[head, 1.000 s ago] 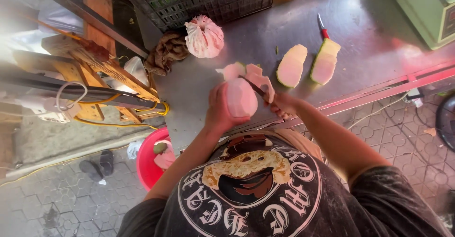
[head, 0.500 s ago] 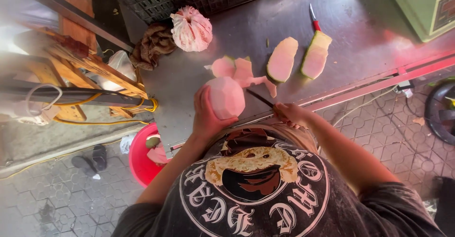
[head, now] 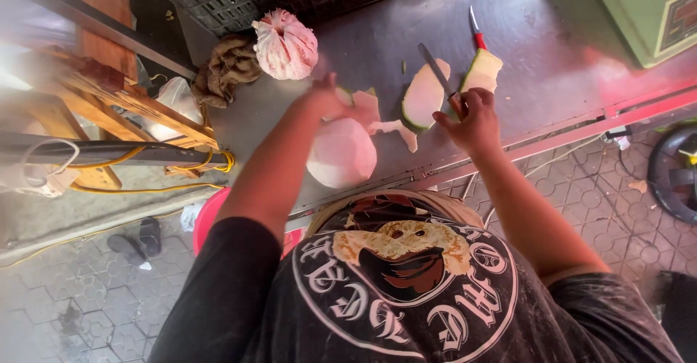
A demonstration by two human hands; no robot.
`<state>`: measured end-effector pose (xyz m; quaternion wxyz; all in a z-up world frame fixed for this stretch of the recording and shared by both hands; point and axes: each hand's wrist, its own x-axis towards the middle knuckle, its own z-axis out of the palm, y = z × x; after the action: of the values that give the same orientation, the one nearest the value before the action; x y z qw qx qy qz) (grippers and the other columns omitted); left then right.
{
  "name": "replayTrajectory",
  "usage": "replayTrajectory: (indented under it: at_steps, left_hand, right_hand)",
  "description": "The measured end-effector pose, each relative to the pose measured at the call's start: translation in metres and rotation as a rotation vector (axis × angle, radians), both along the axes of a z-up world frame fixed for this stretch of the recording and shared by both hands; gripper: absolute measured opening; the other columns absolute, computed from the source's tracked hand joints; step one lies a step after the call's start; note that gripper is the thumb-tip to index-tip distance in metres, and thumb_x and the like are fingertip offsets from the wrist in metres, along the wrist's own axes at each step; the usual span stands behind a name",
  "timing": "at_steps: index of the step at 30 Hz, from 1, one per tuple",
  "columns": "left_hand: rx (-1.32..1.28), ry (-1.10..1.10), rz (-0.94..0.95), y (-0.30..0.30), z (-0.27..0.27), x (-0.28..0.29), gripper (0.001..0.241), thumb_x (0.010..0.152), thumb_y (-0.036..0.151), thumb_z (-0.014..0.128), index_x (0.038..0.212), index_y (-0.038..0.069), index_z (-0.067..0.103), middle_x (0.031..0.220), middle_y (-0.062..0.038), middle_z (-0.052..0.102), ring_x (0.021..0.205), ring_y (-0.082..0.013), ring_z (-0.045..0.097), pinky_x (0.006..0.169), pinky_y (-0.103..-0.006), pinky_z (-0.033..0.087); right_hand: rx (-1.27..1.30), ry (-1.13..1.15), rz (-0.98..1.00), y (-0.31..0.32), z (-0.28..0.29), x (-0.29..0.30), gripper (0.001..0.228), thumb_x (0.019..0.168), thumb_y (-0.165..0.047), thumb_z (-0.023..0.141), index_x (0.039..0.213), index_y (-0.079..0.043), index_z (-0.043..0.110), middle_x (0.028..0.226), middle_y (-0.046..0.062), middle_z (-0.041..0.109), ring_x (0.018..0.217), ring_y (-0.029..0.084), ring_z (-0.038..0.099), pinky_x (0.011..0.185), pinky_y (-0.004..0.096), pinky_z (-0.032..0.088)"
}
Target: Peeling a pomelo and wrapping the fruit sections at a stall.
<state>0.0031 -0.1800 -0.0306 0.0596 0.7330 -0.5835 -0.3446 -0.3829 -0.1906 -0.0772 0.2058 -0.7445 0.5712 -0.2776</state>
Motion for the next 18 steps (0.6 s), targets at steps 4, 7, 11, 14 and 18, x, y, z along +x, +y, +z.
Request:
replayTrajectory:
  at_steps: [4, 7, 11, 14, 18]
  left_hand:
    - [-0.001, 0.017, -0.006, -0.029, -0.007, -0.026, 0.113, 0.061, 0.054, 0.095, 0.144, -0.001, 0.041, 0.144, -0.022, 0.048, 0.132, -0.0311, 0.051, 0.109, -0.0393, 0.044]
    - [0.015, 0.026, -0.019, -0.021, -0.013, -0.03, 0.106, 0.062, 0.052, 0.094, 0.14, 0.0, 0.044, 0.14, -0.021, 0.051, 0.128, -0.031, 0.053, 0.106, -0.0395, 0.045]
    - [0.018, 0.034, -0.064, -0.018, -0.001, -0.044, 0.097, 0.063, 0.048, 0.093, 0.136, 0.002, 0.049, 0.133, -0.02, 0.055, 0.122, -0.0309, 0.057, 0.102, -0.0397, 0.047]
    - [0.012, 0.035, -0.087, -0.015, 0.004, -0.044, 0.091, 0.063, 0.046, 0.092, 0.132, 0.003, 0.052, 0.128, -0.019, 0.058, 0.117, -0.0308, 0.059, 0.099, -0.0399, 0.049]
    - [-0.017, 0.04, -0.116, -0.021, 0.009, -0.041, 0.082, 0.064, 0.042, 0.091, 0.128, 0.004, 0.056, 0.122, -0.018, 0.063, 0.111, -0.0307, 0.063, 0.095, -0.0401, 0.051]
  right_hand:
    - [0.006, -0.002, -0.18, -0.013, -0.021, -0.005, 0.056, 0.072, -0.04, 0.096, 0.102, -0.005, 0.063, 0.139, 0.028, 0.049, 0.111, 0.04, 0.063, 0.087, 0.048, 0.054]
    - [0.005, 0.076, -0.171, -0.019, -0.06, -0.027, 0.062, 0.067, -0.043, 0.1, 0.099, -0.005, 0.063, 0.139, 0.027, 0.048, 0.115, 0.041, 0.061, 0.09, 0.048, 0.054]
    - [0.083, 0.091, -0.153, -0.015, -0.056, -0.015, 0.061, 0.066, -0.042, 0.1, 0.1, -0.006, 0.065, 0.132, 0.022, 0.054, 0.112, 0.04, 0.062, 0.088, 0.047, 0.055]
    - [0.173, 0.014, -0.143, -0.015, -0.075, -0.008, 0.056, 0.071, -0.036, 0.095, 0.109, -0.007, 0.067, 0.125, 0.018, 0.06, 0.103, 0.036, 0.065, 0.088, 0.045, 0.054]
    - [0.196, -0.133, -0.116, -0.018, -0.07, -0.002, 0.05, 0.072, -0.033, 0.093, 0.104, -0.005, 0.068, 0.102, 0.013, 0.065, 0.088, 0.027, 0.063, 0.075, 0.041, 0.052]
